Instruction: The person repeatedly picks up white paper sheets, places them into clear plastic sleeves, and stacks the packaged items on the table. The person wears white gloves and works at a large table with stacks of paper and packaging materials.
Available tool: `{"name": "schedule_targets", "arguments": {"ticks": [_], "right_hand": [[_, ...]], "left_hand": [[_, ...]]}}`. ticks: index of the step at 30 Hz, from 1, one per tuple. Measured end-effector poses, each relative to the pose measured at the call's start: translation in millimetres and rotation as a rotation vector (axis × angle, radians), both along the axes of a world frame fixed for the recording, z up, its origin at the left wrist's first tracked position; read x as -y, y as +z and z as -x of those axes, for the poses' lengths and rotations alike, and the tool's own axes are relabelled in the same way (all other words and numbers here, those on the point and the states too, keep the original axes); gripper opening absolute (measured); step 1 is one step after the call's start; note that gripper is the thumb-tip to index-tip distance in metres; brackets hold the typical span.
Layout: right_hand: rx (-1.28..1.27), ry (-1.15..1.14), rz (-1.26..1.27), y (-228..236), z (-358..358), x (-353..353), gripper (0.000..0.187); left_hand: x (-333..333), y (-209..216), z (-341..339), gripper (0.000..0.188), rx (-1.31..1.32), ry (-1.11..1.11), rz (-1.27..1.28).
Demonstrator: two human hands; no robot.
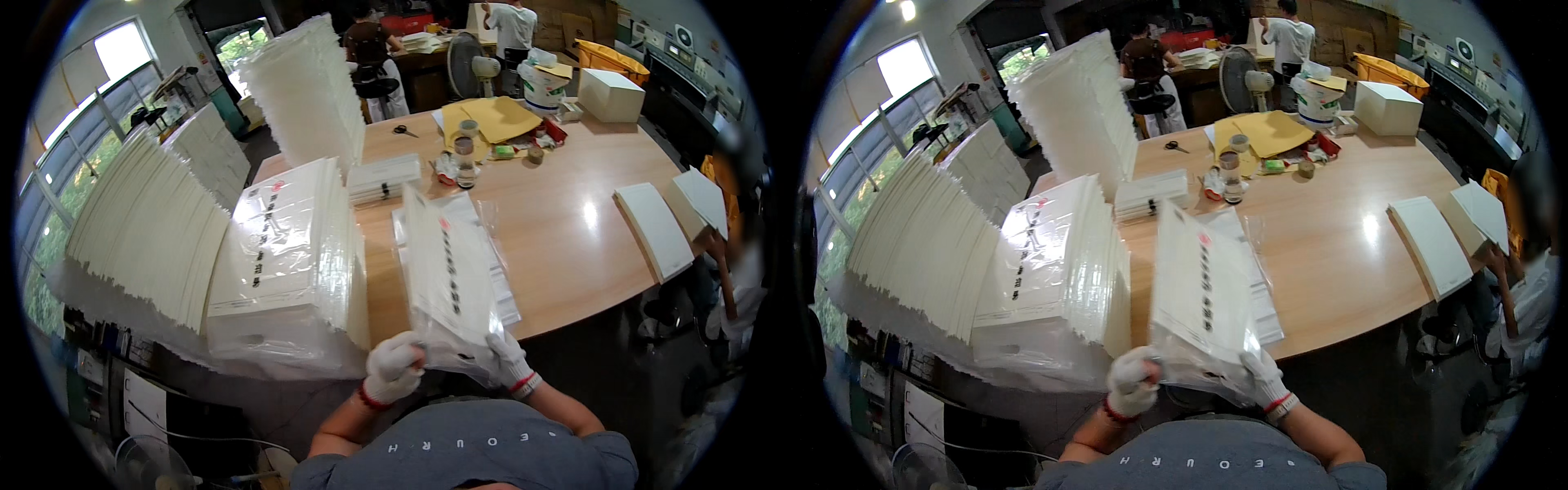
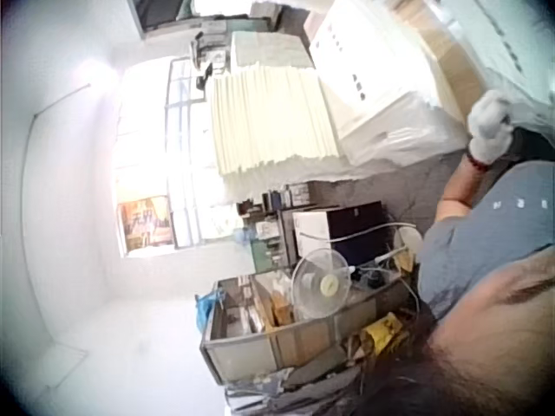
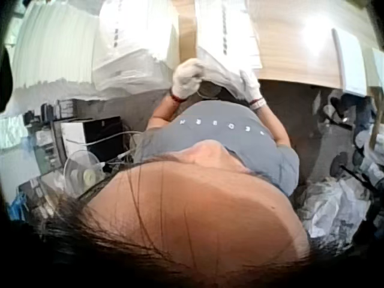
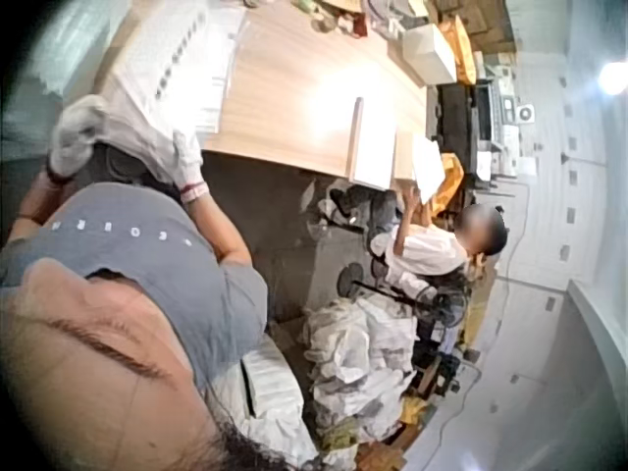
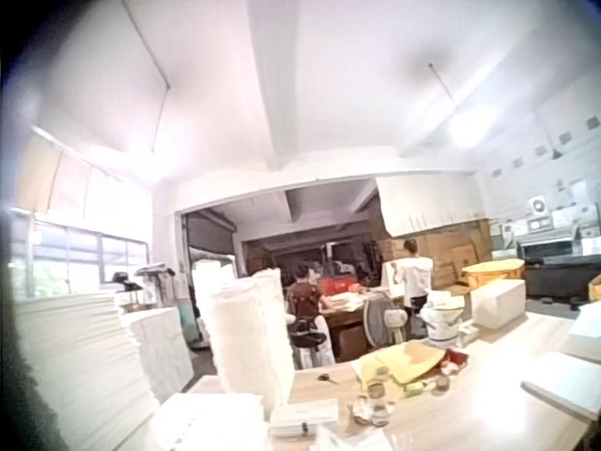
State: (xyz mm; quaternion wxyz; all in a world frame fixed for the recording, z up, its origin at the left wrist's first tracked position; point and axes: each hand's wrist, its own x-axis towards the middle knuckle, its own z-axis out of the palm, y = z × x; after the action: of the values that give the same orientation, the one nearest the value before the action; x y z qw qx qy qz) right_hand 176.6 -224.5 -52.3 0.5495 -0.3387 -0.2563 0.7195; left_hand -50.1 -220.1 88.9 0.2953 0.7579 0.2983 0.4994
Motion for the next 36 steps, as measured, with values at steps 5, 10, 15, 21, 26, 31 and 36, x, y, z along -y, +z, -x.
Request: {"name": "schedule_targets", "arguments": {"ticks": [5, 10, 15, 21, 26, 31, 36], "right_hand": [[0.246, 0.247, -0.397, 98, 86, -73, 0.036], [0.039, 0.878, -0.334, 138, 208, -67, 0.030], [0.111, 0.850, -0.386, 115, 237, -62, 0.040], [0.229, 0.757, -0.083, 44, 130, -52, 0.043], [0.459, 0.203, 0.249, -4, -30, -47, 0.038], [0.581, -0.281, 0.171, 4, -224, -54, 0.027], [0.794, -0.568, 0.101, 20, -415, -105, 0.028]], "left_hand": [[-10, 27, 116, 0.028, 0.524, 0.229, -0.260], [-32, 27, 269, 0.029, 0.624, 0.923, -0.142], [-12, -37, 315, 0.040, 0.926, 1.049, 0.168], [30, -198, 211, 0.035, 1.115, 0.953, 0.697], [47, -287, 99, 0.018, 0.136, 0.579, 1.244], [1, -234, 6, 0.004, -0.575, 0.292, 0.628], [-48, -252, -40, 0.005, -0.559, 0.394, 0.621]]}}
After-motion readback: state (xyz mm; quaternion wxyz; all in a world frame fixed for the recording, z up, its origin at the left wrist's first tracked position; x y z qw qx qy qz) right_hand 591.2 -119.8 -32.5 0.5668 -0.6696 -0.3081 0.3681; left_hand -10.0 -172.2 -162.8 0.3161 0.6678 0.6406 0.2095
